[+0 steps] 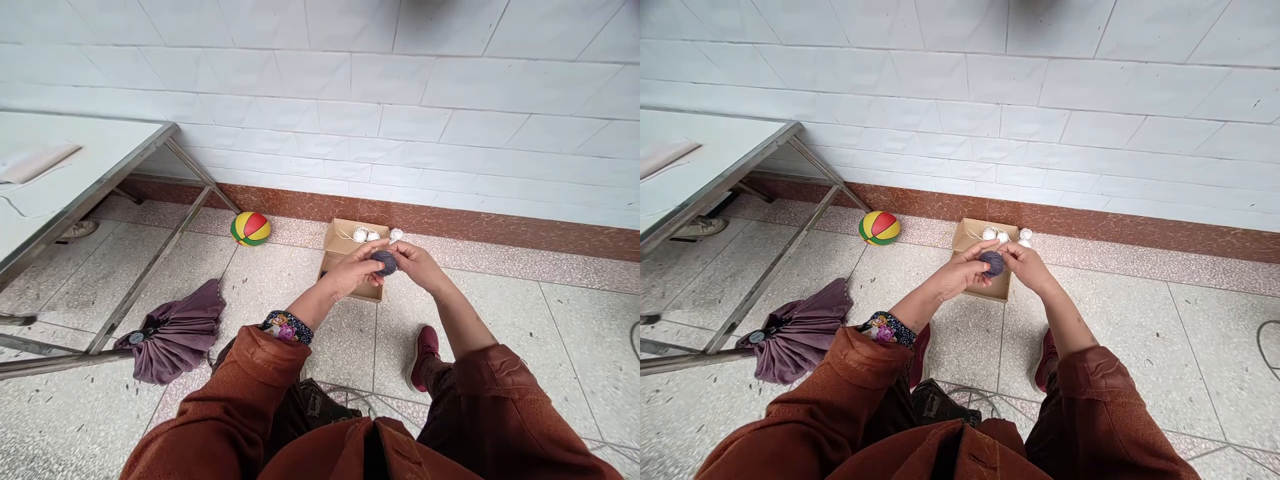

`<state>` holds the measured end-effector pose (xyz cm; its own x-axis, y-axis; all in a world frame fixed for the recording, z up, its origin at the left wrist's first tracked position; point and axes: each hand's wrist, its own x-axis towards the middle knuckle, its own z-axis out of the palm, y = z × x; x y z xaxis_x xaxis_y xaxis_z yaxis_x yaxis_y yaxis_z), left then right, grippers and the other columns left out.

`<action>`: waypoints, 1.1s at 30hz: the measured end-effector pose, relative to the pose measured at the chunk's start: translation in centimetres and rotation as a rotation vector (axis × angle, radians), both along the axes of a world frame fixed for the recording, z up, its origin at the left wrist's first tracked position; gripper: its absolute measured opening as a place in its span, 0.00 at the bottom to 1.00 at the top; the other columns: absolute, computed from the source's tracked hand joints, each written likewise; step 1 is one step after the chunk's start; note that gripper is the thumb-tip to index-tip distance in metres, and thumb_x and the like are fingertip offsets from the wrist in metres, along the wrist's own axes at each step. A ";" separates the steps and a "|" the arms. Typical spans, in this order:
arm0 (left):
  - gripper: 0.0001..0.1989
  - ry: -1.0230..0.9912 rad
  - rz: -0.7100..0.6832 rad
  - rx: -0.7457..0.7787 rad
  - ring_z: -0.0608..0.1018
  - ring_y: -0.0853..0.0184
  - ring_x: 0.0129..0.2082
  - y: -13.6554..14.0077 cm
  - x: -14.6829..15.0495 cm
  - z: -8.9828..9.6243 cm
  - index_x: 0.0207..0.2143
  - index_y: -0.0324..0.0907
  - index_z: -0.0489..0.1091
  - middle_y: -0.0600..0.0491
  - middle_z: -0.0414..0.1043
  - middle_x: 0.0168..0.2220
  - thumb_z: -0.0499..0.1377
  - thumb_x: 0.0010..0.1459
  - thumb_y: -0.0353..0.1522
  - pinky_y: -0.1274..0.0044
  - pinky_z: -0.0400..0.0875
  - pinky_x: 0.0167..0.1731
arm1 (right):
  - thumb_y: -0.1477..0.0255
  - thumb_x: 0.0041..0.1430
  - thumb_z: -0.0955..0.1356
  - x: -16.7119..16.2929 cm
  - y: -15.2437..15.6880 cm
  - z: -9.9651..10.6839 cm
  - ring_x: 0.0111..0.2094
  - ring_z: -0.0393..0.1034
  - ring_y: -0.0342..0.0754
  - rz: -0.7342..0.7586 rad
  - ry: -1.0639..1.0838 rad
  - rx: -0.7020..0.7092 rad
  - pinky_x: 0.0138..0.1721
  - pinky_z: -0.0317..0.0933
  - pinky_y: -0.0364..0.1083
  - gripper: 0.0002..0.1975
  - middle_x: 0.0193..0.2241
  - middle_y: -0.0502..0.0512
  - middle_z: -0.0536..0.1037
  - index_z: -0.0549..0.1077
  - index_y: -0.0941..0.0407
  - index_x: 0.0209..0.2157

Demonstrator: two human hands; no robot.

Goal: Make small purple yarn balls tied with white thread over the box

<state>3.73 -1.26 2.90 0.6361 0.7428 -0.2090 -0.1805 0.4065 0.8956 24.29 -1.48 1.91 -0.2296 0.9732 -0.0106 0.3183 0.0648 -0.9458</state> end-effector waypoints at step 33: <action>0.20 -0.051 0.070 -0.110 0.80 0.72 0.33 0.3 -0.9 0.2 0.53 0.43 0.69 0.49 0.75 0.42 0.67 0.58 0.31 0.75 0.75 0.40 | 0.65 0.58 0.68 -1.5 -0.6 -3.2 0.34 0.73 0.51 0.099 -0.138 0.045 0.39 0.65 0.50 0.08 0.32 0.53 0.80 0.78 0.54 0.33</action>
<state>2.82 -0.93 3.10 0.5955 0.7601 -0.2600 -0.2562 0.4864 0.8353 22.75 -2.11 -1.31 -0.3234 0.9463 -0.0057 0.4345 0.1431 -0.8892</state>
